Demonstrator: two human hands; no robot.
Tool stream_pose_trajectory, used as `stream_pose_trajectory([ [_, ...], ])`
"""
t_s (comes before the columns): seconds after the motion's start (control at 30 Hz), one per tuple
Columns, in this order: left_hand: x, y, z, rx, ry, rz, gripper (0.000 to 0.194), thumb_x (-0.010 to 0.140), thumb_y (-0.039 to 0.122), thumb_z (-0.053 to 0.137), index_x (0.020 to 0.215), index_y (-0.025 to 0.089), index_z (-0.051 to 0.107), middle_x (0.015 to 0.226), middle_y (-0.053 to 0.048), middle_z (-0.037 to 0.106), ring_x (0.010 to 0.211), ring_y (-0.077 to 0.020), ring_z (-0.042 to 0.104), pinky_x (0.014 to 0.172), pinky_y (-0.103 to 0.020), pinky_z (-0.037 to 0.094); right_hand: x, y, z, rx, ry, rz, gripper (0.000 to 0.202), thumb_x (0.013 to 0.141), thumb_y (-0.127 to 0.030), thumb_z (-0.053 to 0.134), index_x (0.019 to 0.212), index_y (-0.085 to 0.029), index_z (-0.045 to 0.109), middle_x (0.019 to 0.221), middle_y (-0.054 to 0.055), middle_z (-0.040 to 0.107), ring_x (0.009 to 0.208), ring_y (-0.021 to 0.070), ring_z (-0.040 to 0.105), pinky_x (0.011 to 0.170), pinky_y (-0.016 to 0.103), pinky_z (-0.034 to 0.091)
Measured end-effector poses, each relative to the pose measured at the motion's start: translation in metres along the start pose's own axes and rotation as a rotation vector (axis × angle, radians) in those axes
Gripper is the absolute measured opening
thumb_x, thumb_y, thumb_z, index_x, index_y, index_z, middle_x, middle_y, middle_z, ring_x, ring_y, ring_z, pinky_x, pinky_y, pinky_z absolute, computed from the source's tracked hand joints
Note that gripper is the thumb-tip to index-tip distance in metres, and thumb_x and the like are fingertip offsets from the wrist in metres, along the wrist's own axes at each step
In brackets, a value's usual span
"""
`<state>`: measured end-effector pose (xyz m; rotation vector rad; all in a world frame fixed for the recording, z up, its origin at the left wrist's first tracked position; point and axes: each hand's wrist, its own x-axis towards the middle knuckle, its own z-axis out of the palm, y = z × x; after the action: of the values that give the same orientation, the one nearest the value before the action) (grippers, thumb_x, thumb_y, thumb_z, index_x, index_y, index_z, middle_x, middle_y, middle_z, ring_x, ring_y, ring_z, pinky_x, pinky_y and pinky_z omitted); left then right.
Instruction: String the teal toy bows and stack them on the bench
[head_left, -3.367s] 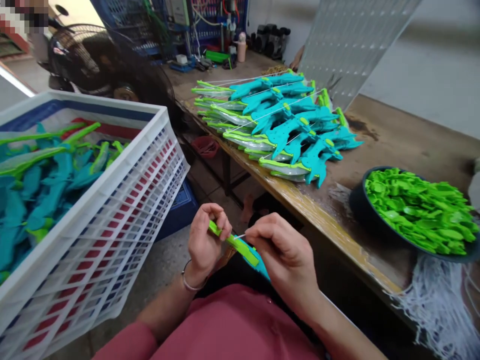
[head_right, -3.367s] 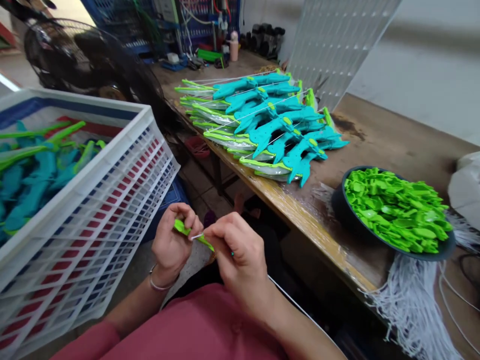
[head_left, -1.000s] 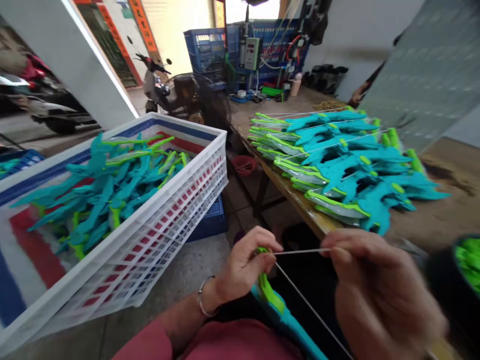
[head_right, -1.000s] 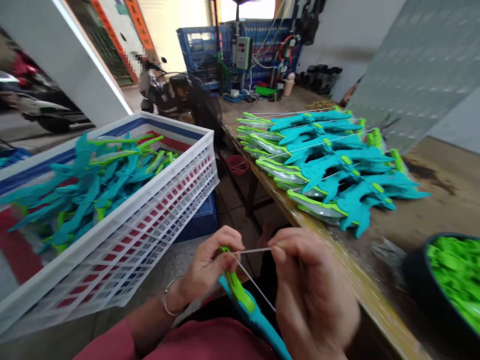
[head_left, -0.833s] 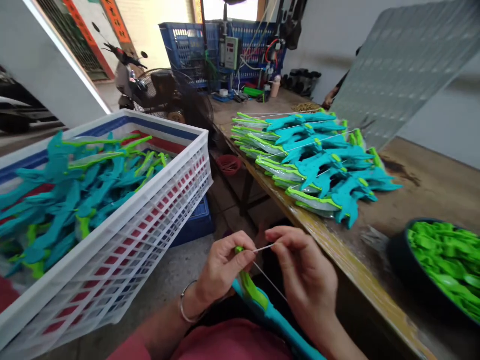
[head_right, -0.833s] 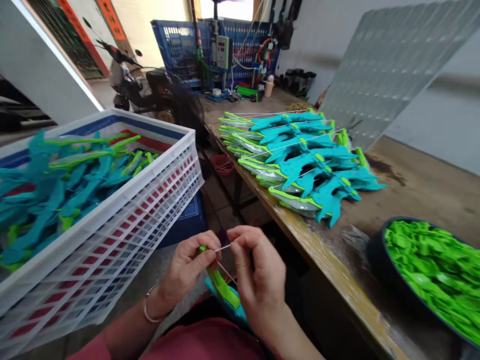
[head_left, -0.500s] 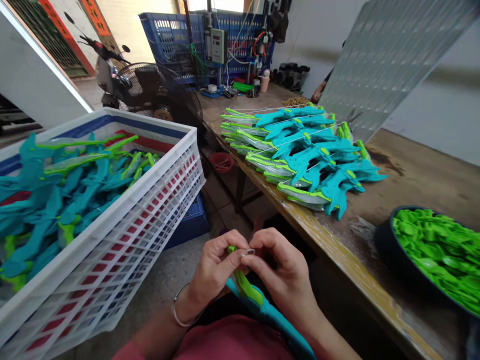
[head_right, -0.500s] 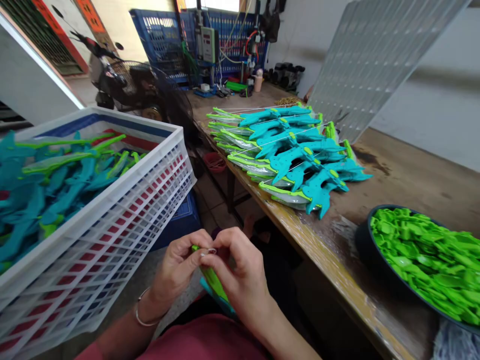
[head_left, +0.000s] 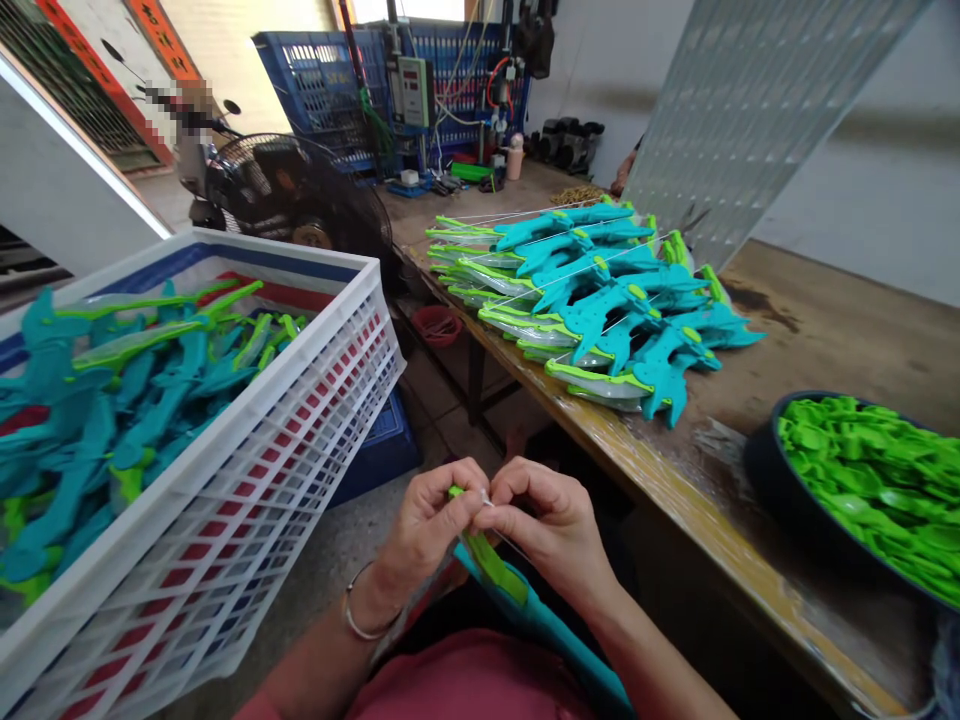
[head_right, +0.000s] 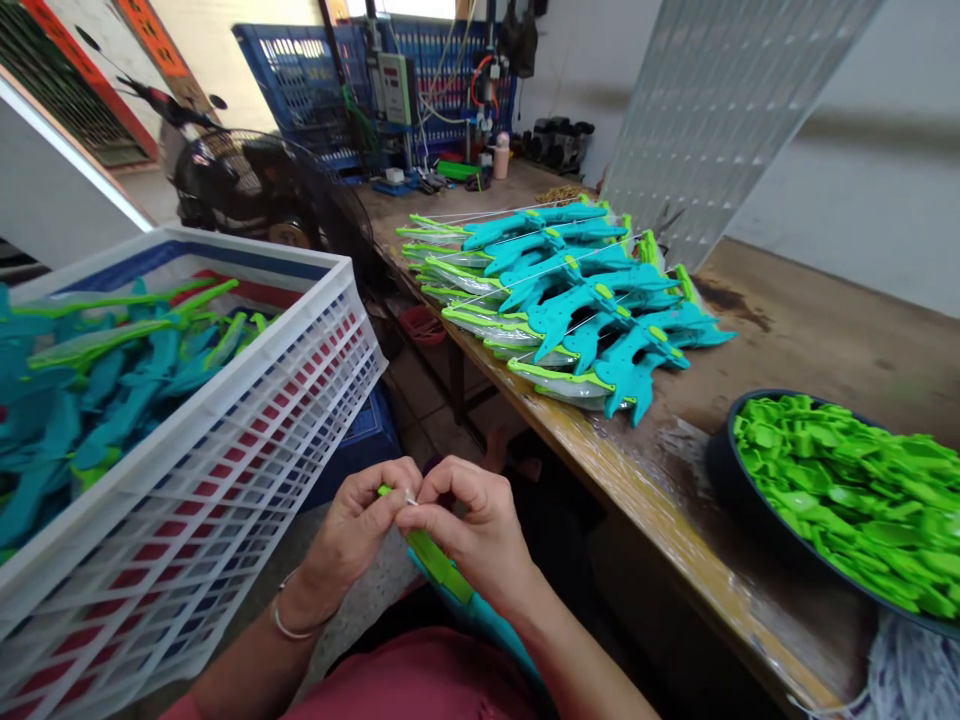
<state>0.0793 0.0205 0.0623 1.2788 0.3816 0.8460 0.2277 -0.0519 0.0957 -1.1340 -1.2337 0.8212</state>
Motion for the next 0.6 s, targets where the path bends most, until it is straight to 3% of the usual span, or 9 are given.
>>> stream_pose_trajectory([
  [0.13,-0.001,0.000,0.005,0.004,0.101,-0.057,0.026,0.098,0.028,0.061,0.074,0.018,0.061,0.076,-0.001,0.055,0.072,-0.0139,0.048,0.068,-0.026,0.039,-0.005,-0.010,-0.001,-0.231,-0.001,-0.155,0.012,0.097,-0.019,0.067,0.086,-0.020,0.062,0.083,-0.001,0.063,0.075,0.0108,0.060,0.067,0.023,0.046],
  [0.27,0.002,0.003,0.005,-0.064,0.037,-0.110,0.023,0.096,0.028,0.063,0.076,0.017,0.064,0.075,0.000,0.055,0.070,-0.0134,0.049,0.067,-0.026,0.039,-0.006,-0.014,0.000,-0.382,0.007,-0.327,0.013,0.099,-0.007,0.057,0.093,-0.019,0.057,0.104,0.006,0.063,0.093,0.0143,0.061,0.078,0.025,0.051],
  [0.4,0.004,0.004,0.005,-0.025,-0.004,-0.090,0.023,0.097,0.030,0.065,0.078,0.017,0.065,0.074,0.000,0.057,0.069,-0.0121,0.048,0.065,-0.025,0.038,-0.007,-0.012,0.002,-0.570,0.012,-0.476,0.017,0.099,-0.004,0.051,0.093,-0.019,0.054,0.094,0.005,0.060,0.084,0.0154,0.056,0.072,0.027,0.048],
  [0.47,0.004,0.003,0.006,0.021,0.028,-0.079,0.022,0.097,0.030,0.065,0.079,0.017,0.065,0.076,0.000,0.058,0.071,-0.0122,0.049,0.067,-0.025,0.038,-0.009,-0.012,0.002,-0.593,0.055,-0.428,0.017,0.100,-0.005,0.050,0.092,-0.019,0.053,0.090,0.005,0.059,0.081,0.0148,0.055,0.070,0.027,0.047],
  [0.6,0.002,0.000,0.009,0.111,0.072,-0.072,0.018,0.096,0.029,0.067,0.081,0.018,0.066,0.076,0.001,0.058,0.070,-0.0117,0.049,0.066,-0.025,0.039,-0.011,-0.017,-0.003,-0.390,0.064,-0.118,0.015,0.100,-0.012,0.056,0.087,-0.020,0.055,0.083,-0.001,0.059,0.074,0.0113,0.056,0.066,0.023,0.045],
])
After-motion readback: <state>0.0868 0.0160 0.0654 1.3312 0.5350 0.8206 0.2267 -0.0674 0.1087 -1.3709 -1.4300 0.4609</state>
